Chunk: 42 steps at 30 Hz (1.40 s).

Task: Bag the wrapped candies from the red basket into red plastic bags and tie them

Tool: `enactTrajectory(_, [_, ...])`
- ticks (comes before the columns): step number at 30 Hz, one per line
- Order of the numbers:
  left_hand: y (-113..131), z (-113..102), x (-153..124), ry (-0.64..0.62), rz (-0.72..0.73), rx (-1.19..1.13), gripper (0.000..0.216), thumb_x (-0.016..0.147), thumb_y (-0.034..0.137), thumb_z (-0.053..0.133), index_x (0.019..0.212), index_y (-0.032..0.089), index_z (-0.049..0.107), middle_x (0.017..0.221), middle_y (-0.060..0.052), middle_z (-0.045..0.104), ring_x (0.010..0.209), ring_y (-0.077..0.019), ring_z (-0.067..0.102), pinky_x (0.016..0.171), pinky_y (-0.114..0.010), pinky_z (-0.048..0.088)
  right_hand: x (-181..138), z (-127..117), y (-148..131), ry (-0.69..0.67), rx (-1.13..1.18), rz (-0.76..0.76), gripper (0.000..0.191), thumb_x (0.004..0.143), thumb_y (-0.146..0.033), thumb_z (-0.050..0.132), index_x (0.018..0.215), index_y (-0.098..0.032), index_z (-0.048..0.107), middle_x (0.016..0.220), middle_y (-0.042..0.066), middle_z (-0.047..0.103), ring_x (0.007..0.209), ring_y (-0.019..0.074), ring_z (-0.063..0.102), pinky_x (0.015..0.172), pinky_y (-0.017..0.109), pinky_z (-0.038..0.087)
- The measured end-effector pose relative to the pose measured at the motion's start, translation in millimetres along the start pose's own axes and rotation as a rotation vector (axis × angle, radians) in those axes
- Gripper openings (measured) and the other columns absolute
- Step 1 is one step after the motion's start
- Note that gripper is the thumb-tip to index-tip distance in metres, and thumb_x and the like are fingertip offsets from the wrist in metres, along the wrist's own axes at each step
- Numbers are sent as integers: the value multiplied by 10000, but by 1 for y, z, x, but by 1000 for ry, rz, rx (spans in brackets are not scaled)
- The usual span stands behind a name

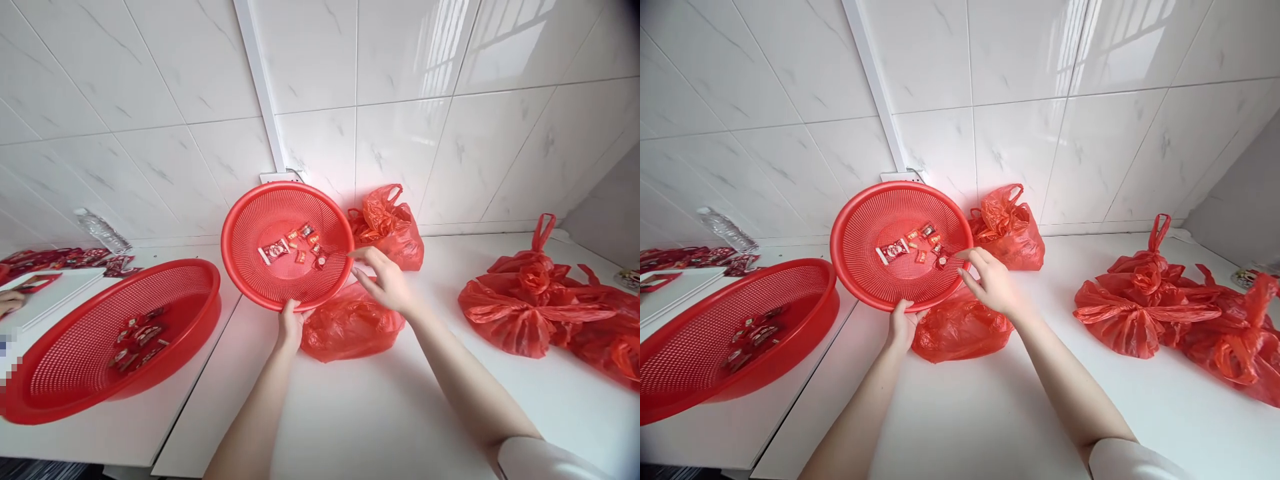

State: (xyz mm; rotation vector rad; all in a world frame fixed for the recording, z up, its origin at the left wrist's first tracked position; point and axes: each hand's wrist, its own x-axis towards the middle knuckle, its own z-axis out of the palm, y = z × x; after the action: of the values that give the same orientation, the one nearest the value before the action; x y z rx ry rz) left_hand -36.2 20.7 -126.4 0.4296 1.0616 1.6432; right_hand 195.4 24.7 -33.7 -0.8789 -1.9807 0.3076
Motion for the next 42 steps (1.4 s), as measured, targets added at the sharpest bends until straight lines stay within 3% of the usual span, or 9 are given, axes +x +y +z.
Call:
enactTrajectory(6, [-6,4,-15,-172,-39,22,142,572,220,640,683,151,585,764,-52,672,825,-247,665,775,-424,568,-1,-10,23,-297,-126,156,185,963,-276,468,1063,-223,614,1072,56,675,916,195,652,794,324,507])
enactTrajectory(15, [-14,10,-33,-315,-191,73,338,617,244,605,927,122,667,905,-104,724,979,-331,679,839,-468,551,-4,25,22,-432,-253,85,256,908,-111,469,1026,-231,662,1042,41,700,940,180,645,828,305,492])
enactTrajectory(20, [-16,11,-34,-339,-172,76,314,602,227,606,894,130,671,880,-96,729,988,-337,678,854,-477,548,-13,55,32,-398,-420,-27,428,917,-59,389,1264,-209,589,1372,91,571,1274,258,499,1073,445,361])
enactTrajectory(23, [-18,11,-36,-346,-176,91,306,601,226,604,881,125,674,853,-97,727,987,-339,677,854,-478,549,-14,61,39,-418,-397,43,396,925,-68,398,1231,-202,610,1207,113,670,1115,250,618,967,370,451])
enactTrajectory(27, [-19,11,-35,-335,-138,82,303,598,213,601,879,124,669,840,-95,720,969,-342,679,831,-488,556,-8,44,37,-362,-291,119,269,970,-189,430,1165,-203,614,1053,84,720,930,195,680,806,288,506])
enactTrajectory(30, [-16,10,-31,-328,-107,70,290,599,218,599,864,116,662,822,-103,713,961,-346,679,810,-486,561,-4,21,31,-318,-46,177,156,903,-249,574,1039,-200,634,946,43,732,864,169,683,764,264,507])
enactTrajectory(35, [-14,9,-24,-309,-43,34,281,593,218,610,851,115,654,849,-105,716,978,-342,673,827,-473,555,-7,-10,21,-576,10,266,95,800,-210,658,891,-223,681,803,-1,723,724,165,669,626,251,484])
enactTrajectory(39, [-15,11,-25,-308,-29,24,275,599,219,609,849,114,657,869,-105,718,977,-334,671,847,-477,547,-8,-11,14,-558,-218,272,160,848,-155,565,863,-223,709,857,35,728,763,191,667,654,276,479])
enactTrajectory(42, [-17,12,-29,-333,-67,44,292,607,217,600,871,109,663,891,-109,718,952,-319,675,831,-460,550,-8,7,10,-449,-129,173,219,925,-216,502,1044,-209,685,980,62,723,881,193,671,785,299,495])
